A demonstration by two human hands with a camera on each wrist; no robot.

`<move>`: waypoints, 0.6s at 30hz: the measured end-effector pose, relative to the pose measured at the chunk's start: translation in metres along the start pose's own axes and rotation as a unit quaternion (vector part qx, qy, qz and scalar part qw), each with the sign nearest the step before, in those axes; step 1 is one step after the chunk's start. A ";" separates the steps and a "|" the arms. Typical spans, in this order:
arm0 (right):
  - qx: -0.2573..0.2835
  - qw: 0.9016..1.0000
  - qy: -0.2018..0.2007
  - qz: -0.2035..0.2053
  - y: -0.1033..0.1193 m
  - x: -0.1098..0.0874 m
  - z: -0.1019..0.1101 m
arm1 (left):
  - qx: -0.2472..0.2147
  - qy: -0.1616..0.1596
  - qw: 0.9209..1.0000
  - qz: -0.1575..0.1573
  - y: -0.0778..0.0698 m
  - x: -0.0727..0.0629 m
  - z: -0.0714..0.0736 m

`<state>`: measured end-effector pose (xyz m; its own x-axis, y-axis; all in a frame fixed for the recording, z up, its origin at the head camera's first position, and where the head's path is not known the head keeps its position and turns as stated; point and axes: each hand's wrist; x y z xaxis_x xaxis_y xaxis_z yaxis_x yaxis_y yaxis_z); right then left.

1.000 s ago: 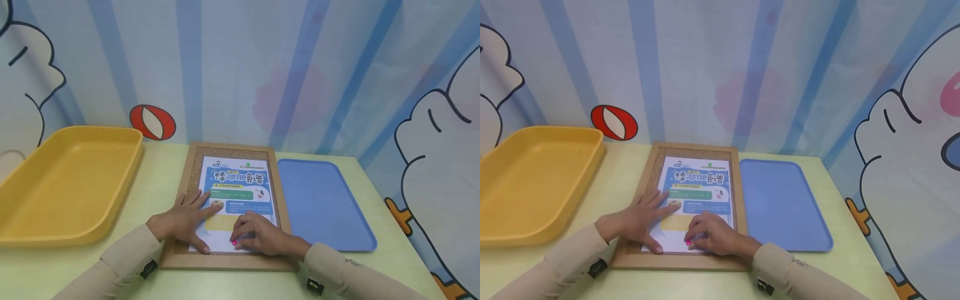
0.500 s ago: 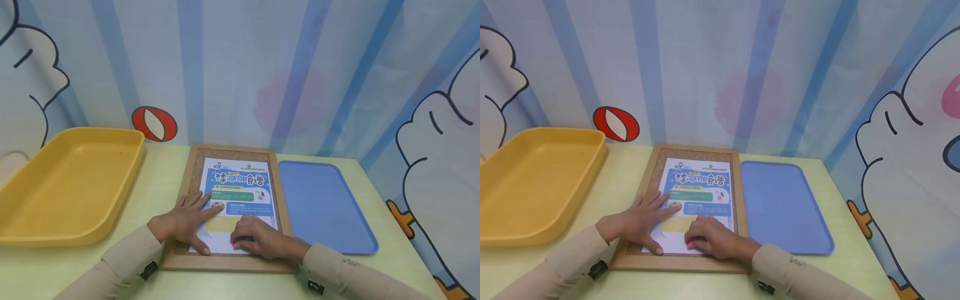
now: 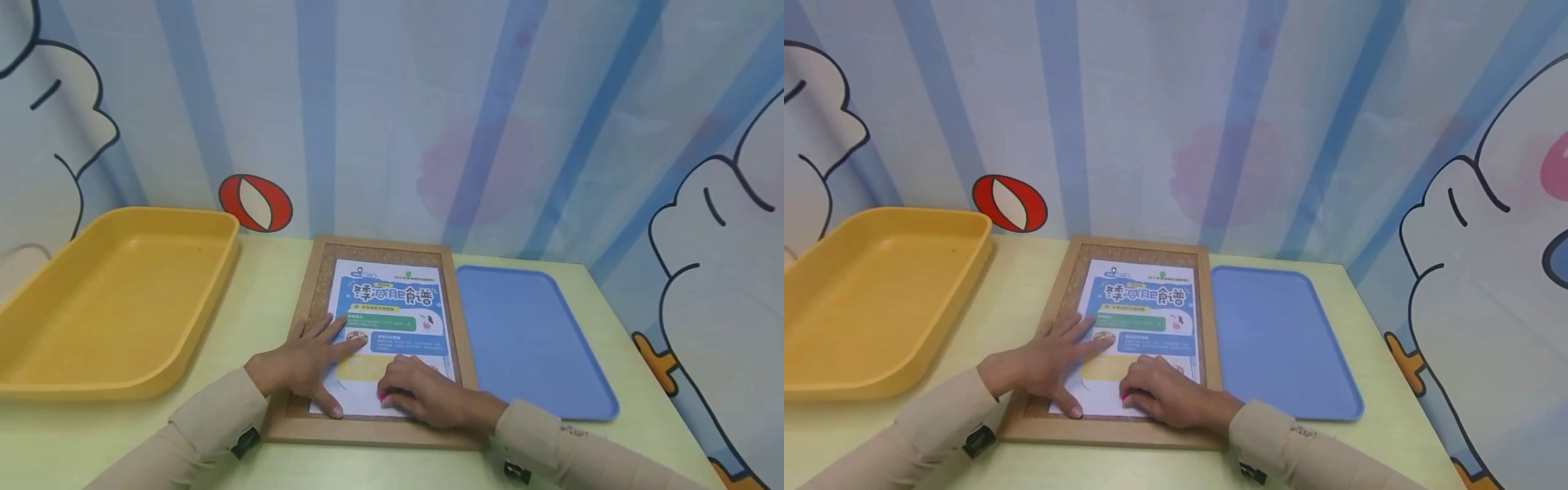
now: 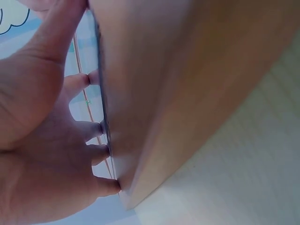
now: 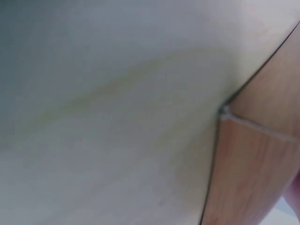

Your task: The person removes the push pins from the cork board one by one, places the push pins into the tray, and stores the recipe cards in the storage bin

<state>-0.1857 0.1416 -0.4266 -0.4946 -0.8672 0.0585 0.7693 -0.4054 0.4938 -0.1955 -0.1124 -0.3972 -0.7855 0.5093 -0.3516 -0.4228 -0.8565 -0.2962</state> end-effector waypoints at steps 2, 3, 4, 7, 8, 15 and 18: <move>0.003 1.000 0.003 -0.010 0.001 0.000 0.000 | 0.001 0.000 1.000 0.001 0.000 0.000 0.000; 0.005 1.000 0.004 -0.014 0.001 0.000 0.000 | 0.001 0.000 1.000 0.003 -0.001 0.000 0.000; 0.007 1.000 0.005 -0.018 0.001 0.000 -0.001 | 0.001 0.000 1.000 0.003 -0.001 0.000 0.000; 0.012 1.000 0.007 -0.025 0.002 0.000 -0.001 | 0.005 -0.001 1.000 0.007 -0.001 0.001 0.000; 0.014 1.000 0.007 -0.026 0.002 0.000 -0.001 | 0.005 -0.002 1.000 0.006 -0.001 0.001 0.000; 0.021 0.999 0.008 -0.023 0.001 0.001 0.001 | 0.002 -0.005 1.000 0.003 0.000 0.001 -0.001; 0.026 0.999 0.007 -0.022 0.001 0.001 0.001 | 0.002 -0.006 1.000 0.002 0.000 0.001 -0.001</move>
Point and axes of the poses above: each hand's wrist, its own x-axis towards the middle knuckle, its own z-axis out of the back of the hand, y = z × x, and after that the axes turned 3 degrees about y, right-handed
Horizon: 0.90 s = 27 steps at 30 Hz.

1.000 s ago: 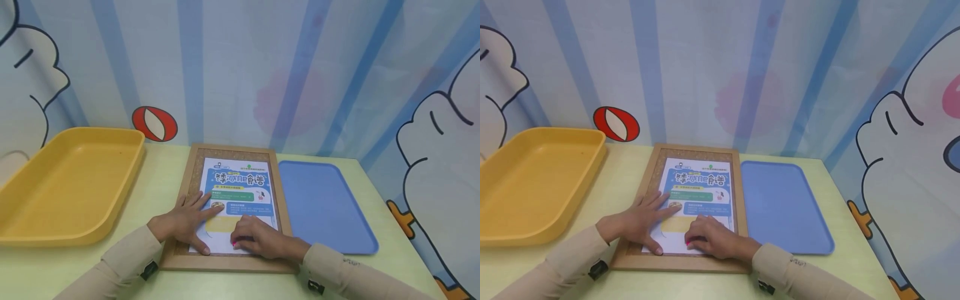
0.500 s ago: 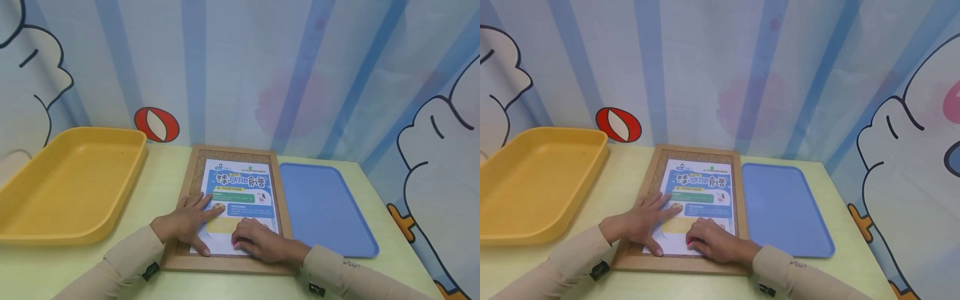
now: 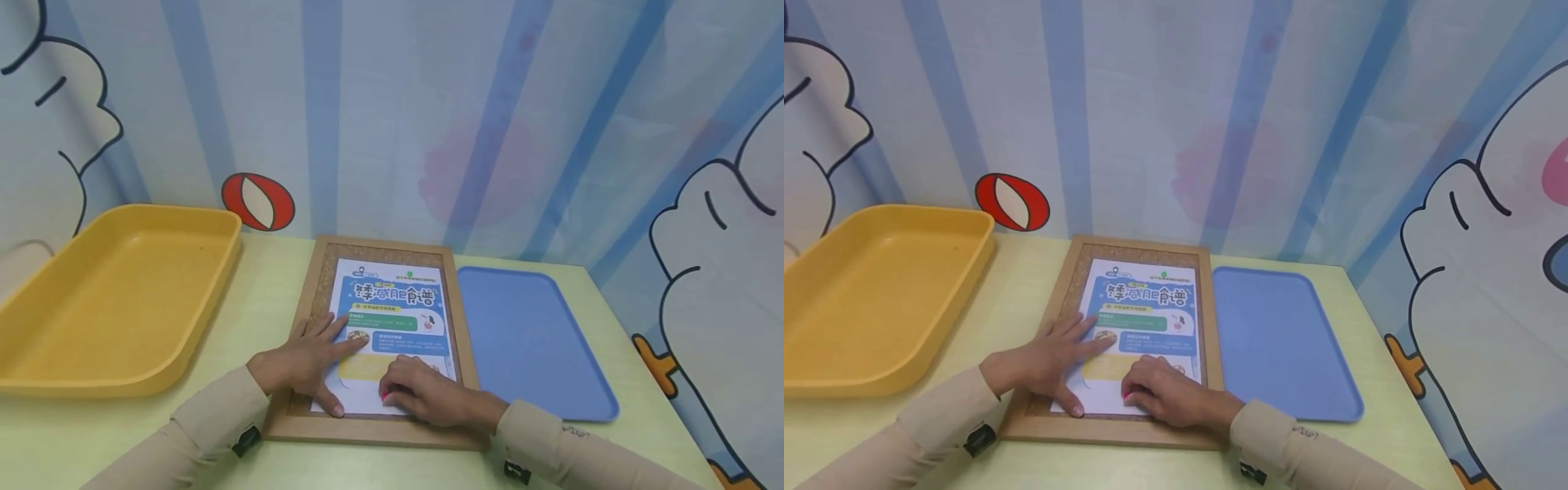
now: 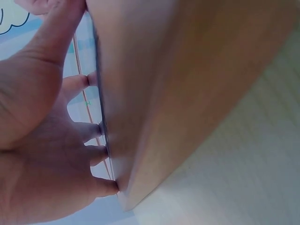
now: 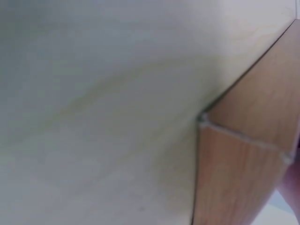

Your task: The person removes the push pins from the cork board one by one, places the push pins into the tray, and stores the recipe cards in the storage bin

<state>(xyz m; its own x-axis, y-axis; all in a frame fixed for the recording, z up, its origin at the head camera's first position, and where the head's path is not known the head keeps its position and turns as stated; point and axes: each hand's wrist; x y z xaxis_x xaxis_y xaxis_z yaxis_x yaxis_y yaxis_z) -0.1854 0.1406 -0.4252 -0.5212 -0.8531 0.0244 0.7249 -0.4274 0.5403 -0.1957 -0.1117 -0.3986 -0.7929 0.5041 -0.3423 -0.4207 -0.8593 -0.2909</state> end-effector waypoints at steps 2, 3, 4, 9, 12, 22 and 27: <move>0.003 1.000 -0.001 0.001 0.000 0.000 0.000 | 0.001 0.000 1.000 0.000 0.000 0.000 0.000; 0.005 1.000 -0.001 0.001 0.000 0.000 0.000 | 0.001 0.001 1.000 0.000 0.000 0.000 0.000; 0.005 1.000 -0.001 0.001 0.000 0.000 0.000 | 0.002 0.001 1.000 0.000 0.000 0.001 0.000; -0.003 1.000 0.002 -0.003 0.000 0.000 0.000 | 0.001 -0.001 1.000 0.002 -0.001 0.000 0.000; -0.013 1.000 -0.003 0.003 0.001 0.000 -0.001 | -0.001 -0.002 1.000 0.002 -0.001 -0.001 0.001; -0.012 1.000 -0.019 0.012 0.001 0.000 -0.001 | 0.001 0.001 1.000 0.003 -0.001 -0.001 0.001; -0.006 1.000 -0.024 0.009 0.002 -0.001 -0.001 | -0.003 0.000 1.000 0.003 -0.001 -0.001 0.001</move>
Point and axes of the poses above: each hand's wrist, its own x-axis towards the middle knuckle, its own z-axis out of the back of the hand, y = z × x, and after that the axes turned 3 degrees about y, right-handed
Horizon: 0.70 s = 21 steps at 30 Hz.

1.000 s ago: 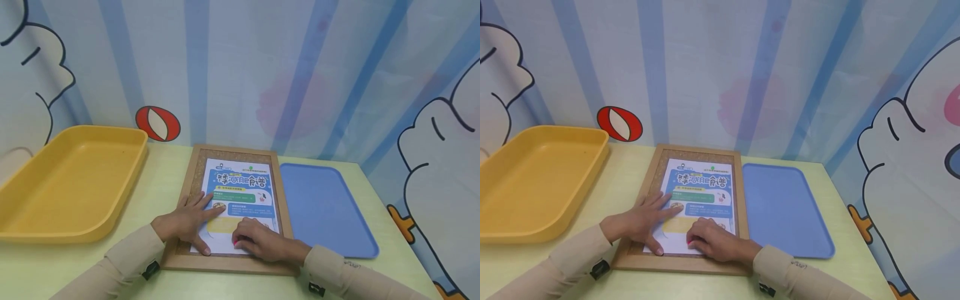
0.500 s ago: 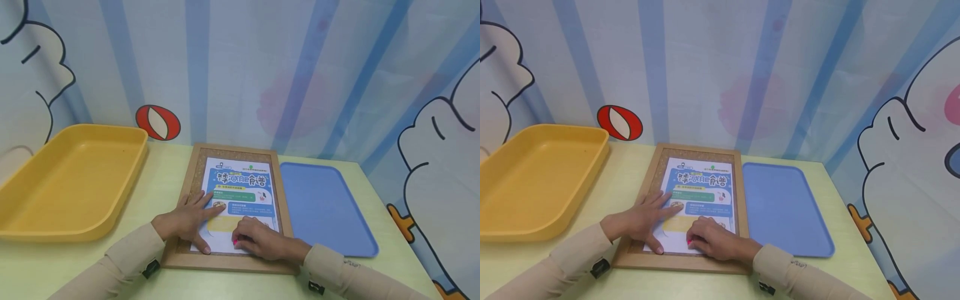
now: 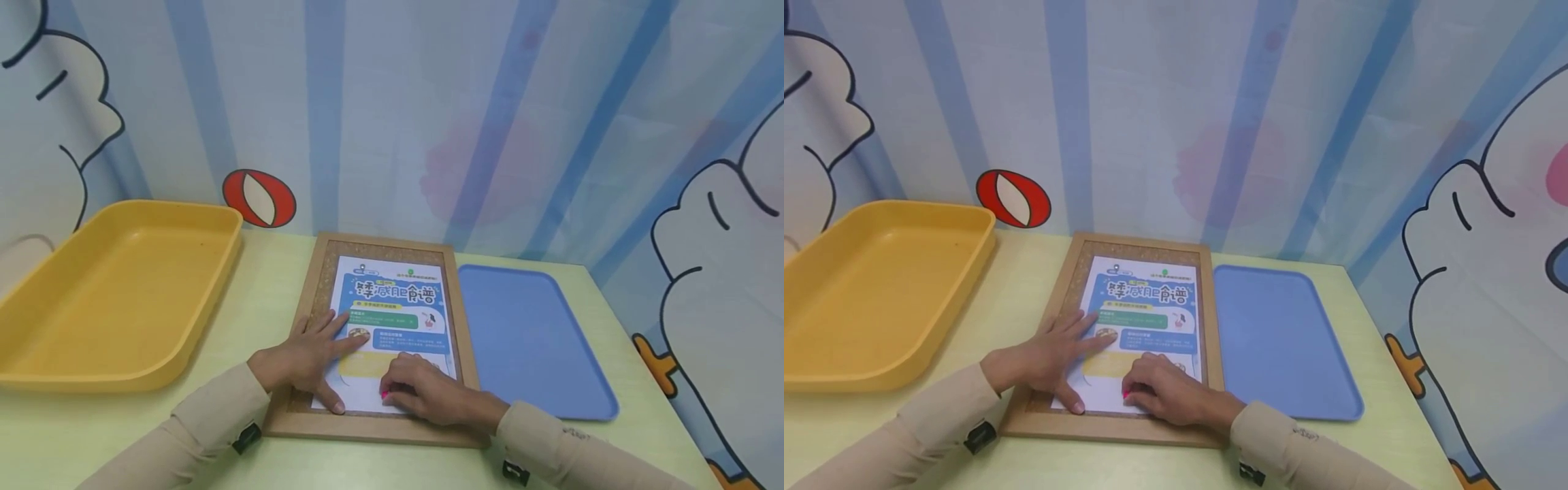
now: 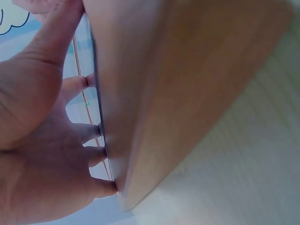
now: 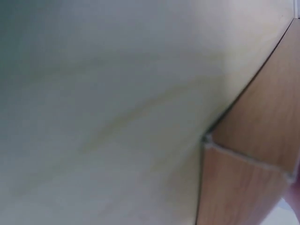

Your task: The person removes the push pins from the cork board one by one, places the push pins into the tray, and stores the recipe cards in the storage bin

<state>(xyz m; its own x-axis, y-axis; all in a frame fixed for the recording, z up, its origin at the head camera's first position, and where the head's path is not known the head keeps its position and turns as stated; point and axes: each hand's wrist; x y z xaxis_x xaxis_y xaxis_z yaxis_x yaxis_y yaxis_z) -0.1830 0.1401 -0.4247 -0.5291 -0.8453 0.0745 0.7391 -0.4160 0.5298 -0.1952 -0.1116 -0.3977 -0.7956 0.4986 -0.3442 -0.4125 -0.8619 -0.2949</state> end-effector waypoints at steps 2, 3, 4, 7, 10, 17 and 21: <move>0.002 1.000 -0.004 -0.003 0.000 0.000 0.001 | 0.000 -0.002 1.000 -0.001 0.000 0.000 0.000; 0.000 1.000 -0.007 -0.004 -0.001 -0.001 0.001 | 0.001 -0.002 1.000 -0.001 0.001 0.000 0.000; -0.002 1.000 -0.012 -0.002 -0.001 -0.002 0.002 | 0.001 -0.003 1.000 -0.002 0.001 0.000 -0.001; -0.019 0.999 -0.031 0.002 -0.002 -0.005 0.005 | 0.001 -0.002 1.000 -0.003 0.001 0.000 -0.001; -0.036 0.998 -0.052 -0.004 -0.004 -0.010 0.012 | 0.000 -0.001 1.000 -0.003 0.001 0.000 0.000; -0.066 0.993 -0.080 -0.060 -0.013 -0.032 0.035 | -0.003 -0.004 1.000 -0.002 0.001 -0.002 0.001; -0.095 0.986 -0.121 -0.071 -0.024 -0.049 0.045 | -0.007 -0.005 1.000 -0.007 0.000 -0.001 0.000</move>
Point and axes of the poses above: each hand's wrist, its own x-axis towards the middle knuckle, its own z-axis out of the back of the hand, y = z × x, and after that the axes turned 3 degrees about y, right-handed
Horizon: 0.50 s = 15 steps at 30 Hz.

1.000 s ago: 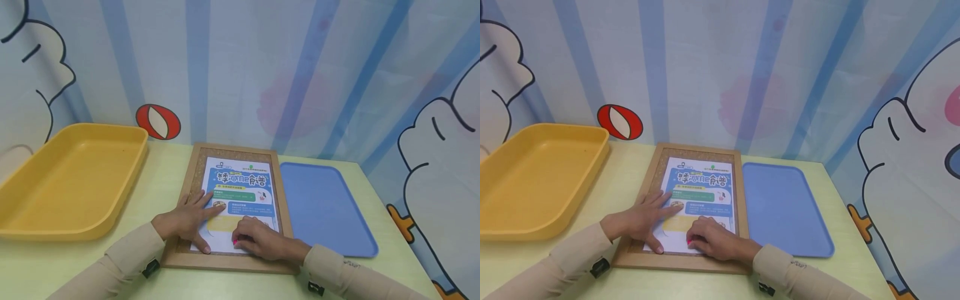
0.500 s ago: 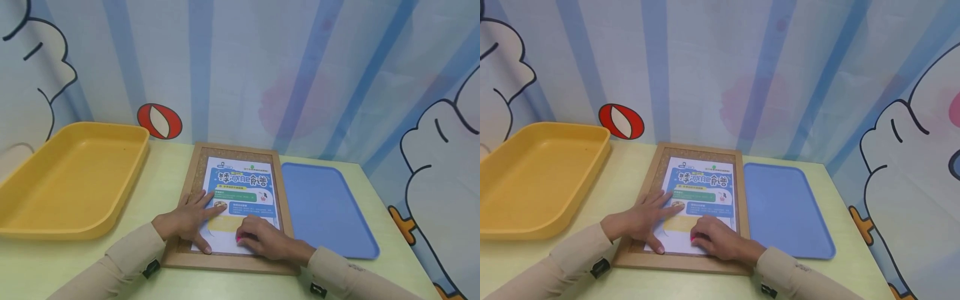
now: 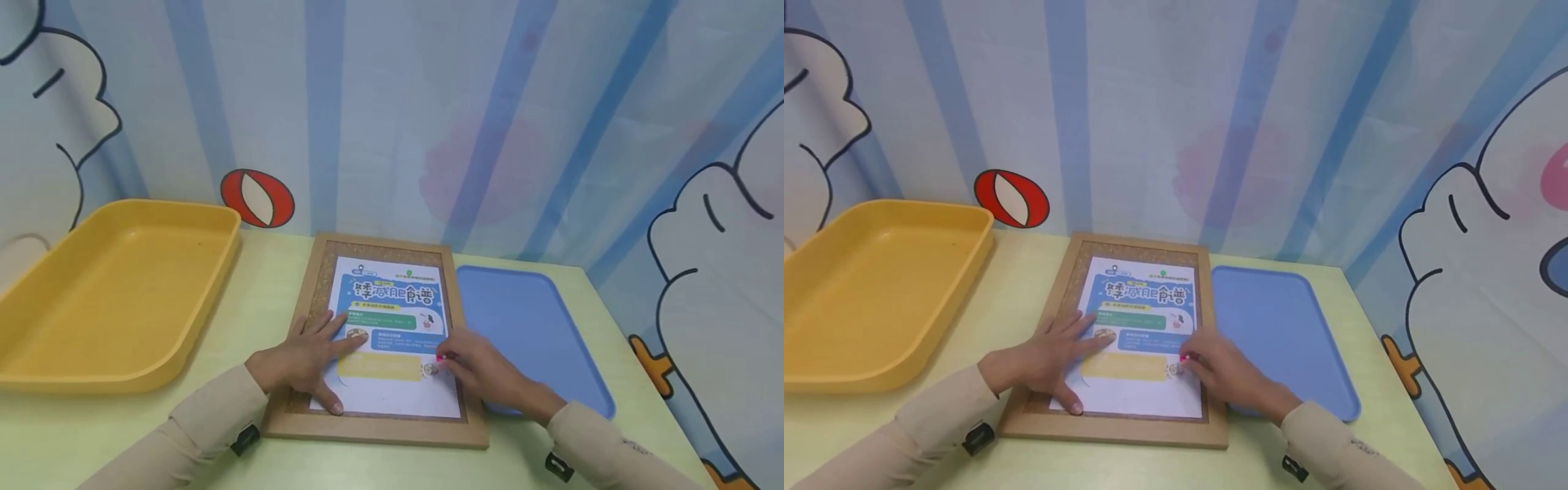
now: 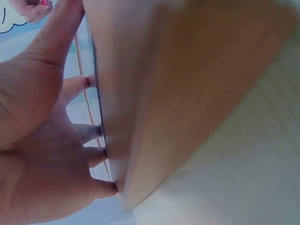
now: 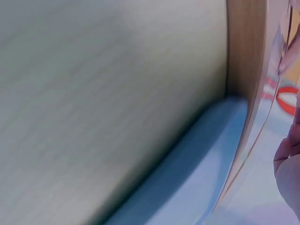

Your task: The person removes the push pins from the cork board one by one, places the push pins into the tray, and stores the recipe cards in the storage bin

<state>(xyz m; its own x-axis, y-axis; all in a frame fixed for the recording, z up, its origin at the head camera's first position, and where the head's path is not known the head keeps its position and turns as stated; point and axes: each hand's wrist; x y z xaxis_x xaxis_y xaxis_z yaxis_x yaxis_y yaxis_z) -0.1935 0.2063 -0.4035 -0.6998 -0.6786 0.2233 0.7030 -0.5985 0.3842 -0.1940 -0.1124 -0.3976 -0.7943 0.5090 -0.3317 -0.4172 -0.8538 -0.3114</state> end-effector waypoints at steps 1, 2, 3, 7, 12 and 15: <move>-0.006 1.000 -0.013 0.000 -0.004 -0.002 0.002 | 0.001 0.000 1.000 0.000 0.000 0.000 0.000; -0.014 1.000 -0.024 0.000 -0.008 -0.005 0.004 | 0.001 0.001 1.000 0.002 0.000 0.000 0.000; -0.022 0.999 -0.035 0.002 -0.011 -0.008 0.006 | 0.002 0.001 1.000 0.003 0.000 0.001 0.000; -0.059 0.996 -0.065 0.015 -0.029 -0.016 0.014 | 0.006 0.004 1.000 0.009 -0.001 0.002 -0.001; -0.127 0.987 -0.088 0.038 -0.056 -0.029 0.025 | 0.010 0.002 1.000 0.004 0.000 0.002 -0.002; -0.168 0.980 -0.096 0.057 -0.072 -0.036 0.032 | 0.009 0.003 1.000 0.001 0.002 0.002 -0.002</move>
<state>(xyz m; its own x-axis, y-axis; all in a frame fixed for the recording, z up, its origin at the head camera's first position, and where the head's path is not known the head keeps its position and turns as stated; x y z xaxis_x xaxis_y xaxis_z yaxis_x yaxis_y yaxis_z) -0.2230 0.2876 -0.4108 -0.6022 -0.6762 0.4243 0.7580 -0.6511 0.0382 -0.1954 -0.1127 -0.4001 -0.7931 0.5074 -0.3370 -0.4232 -0.8569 -0.2942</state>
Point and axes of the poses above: each hand's wrist, its own x-axis towards the middle knuckle, its own z-axis out of the back of the hand, y = z × x, and after that the axes turned 3 degrees about y, right-handed
